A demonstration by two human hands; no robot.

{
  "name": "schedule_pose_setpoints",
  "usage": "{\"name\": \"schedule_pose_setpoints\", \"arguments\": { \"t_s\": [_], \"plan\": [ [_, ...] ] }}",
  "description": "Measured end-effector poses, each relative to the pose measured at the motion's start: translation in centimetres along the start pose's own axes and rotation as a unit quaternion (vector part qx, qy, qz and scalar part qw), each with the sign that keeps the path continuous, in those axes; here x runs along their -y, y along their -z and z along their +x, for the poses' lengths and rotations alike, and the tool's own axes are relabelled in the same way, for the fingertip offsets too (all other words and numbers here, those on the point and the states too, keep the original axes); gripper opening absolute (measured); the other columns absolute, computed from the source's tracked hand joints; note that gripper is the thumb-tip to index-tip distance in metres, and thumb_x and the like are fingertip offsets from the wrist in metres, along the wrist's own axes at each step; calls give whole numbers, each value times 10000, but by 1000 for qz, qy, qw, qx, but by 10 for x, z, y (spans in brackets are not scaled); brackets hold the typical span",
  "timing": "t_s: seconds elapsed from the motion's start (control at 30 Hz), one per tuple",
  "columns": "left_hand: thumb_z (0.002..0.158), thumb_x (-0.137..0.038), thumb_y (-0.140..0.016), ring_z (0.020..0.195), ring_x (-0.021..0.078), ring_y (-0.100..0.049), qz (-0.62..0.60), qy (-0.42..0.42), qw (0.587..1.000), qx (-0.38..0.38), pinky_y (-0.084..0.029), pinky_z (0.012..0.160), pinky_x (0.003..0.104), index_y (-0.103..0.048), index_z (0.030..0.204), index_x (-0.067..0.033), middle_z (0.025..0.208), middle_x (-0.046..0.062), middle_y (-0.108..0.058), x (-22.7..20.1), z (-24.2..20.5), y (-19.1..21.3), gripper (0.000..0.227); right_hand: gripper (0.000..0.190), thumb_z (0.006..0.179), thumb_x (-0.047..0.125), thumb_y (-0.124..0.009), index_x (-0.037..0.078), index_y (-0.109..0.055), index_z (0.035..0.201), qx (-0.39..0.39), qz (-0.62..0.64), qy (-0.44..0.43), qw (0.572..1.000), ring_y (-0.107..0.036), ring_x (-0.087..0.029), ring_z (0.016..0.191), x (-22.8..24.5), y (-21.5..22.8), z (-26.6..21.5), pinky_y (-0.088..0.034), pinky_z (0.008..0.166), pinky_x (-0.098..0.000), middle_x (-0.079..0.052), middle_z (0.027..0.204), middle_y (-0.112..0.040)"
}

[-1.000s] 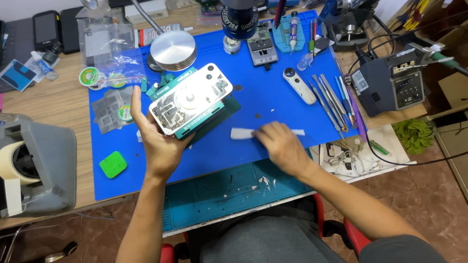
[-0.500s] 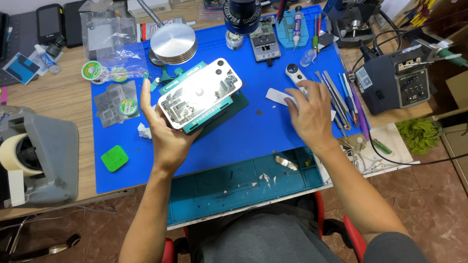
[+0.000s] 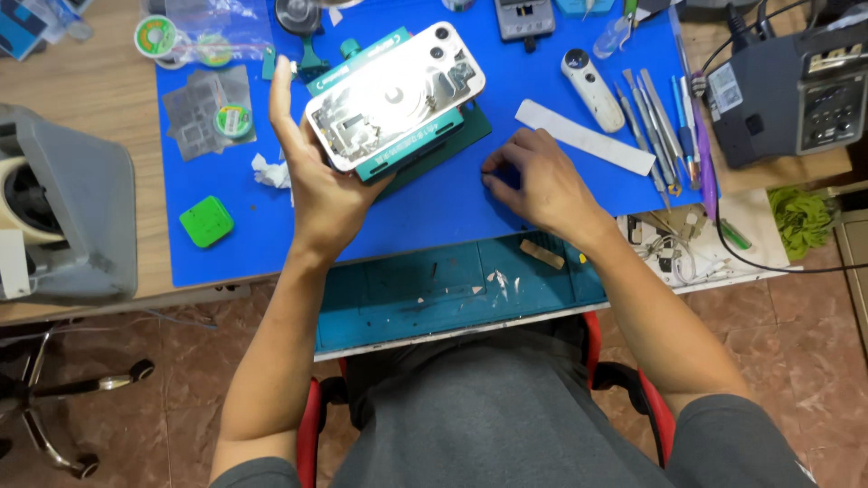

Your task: The person uses a soldering iron and a hot air gun to work on a disassembled smartphone placed on a blue mat. They use tweezers to handle small components and a white cloth to wipe the device and the workspace.

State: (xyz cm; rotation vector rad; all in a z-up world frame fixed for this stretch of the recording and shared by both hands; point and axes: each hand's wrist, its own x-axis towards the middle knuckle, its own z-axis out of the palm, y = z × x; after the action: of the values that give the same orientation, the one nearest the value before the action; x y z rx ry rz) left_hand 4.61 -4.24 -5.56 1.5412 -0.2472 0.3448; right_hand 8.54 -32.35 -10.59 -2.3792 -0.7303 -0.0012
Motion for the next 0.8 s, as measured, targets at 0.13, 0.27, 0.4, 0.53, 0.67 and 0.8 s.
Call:
{"name": "schedule_pose_setpoints", "arguments": {
  "t_s": [0.13, 0.27, 0.4, 0.53, 0.67, 0.8],
  "plan": [
    [942, 6, -988, 1505, 283, -615, 0, -28, 999, 19, -592, 1225, 379, -36, 1679, -222, 1696, 223, -442, 14, -6, -4, 1225, 127, 970, 207, -693, 115, -726, 1052, 97, 18, -8, 995, -531, -301, 942, 28, 2, -17, -436, 833, -449, -96, 1097, -645],
    [932, -34, -1010, 1481, 269, -658, -23, -30, 999, 12, -597, 1247, 382, -52, 1679, -207, 1552, 213, -598, 38, -13, -14, 1227, 91, 923, 145, -682, 126, -754, 975, 137, 56, 52, 988, -615, -290, 987, 55, -1, -57, -485, 850, -424, -62, 1019, -690],
    [981, 64, -1019, 1487, 305, -655, -15, -65, 997, 26, -637, 1172, 395, -88, 1691, -286, 1617, 196, -487, 62, -18, -17, 1222, 145, 1005, 234, -677, 100, -732, 1015, 187, 80, 17, 979, -700, -210, 833, 70, 1, -100, -535, 740, -354, -43, 955, -750],
    [986, 90, -1012, 1475, 321, -691, -21, -67, 997, 41, -702, 1160, 418, -96, 1628, -268, 1525, 217, -586, 73, -22, -21, 1174, 278, 1002, 190, -571, 171, -737, 1224, 410, 89, -58, 906, -760, -215, 1082, 61, -15, -147, -567, 910, -384, 8, 1210, -807],
    [999, 91, -1022, 1527, 320, -672, -3, -69, 997, 36, -671, 1221, 417, -49, 1654, -257, 1574, 195, -593, 80, -29, -23, 1223, 282, 1025, 200, -569, 102, -689, 1261, 341, 82, -43, 935, -720, -276, 1113, 46, -47, -183, -552, 936, -411, -54, 1226, -763],
    [947, 144, -990, 1406, 352, -688, 30, -109, 992, 53, -704, 1099, 441, -218, 1535, -223, 1419, 194, -619, 77, -36, -24, 1038, 248, 1000, 238, -656, 96, -678, 1202, 312, 64, 7, 948, -690, -299, 1021, 42, -80, -203, -549, 885, -431, -84, 1120, -705]
  ]
}}
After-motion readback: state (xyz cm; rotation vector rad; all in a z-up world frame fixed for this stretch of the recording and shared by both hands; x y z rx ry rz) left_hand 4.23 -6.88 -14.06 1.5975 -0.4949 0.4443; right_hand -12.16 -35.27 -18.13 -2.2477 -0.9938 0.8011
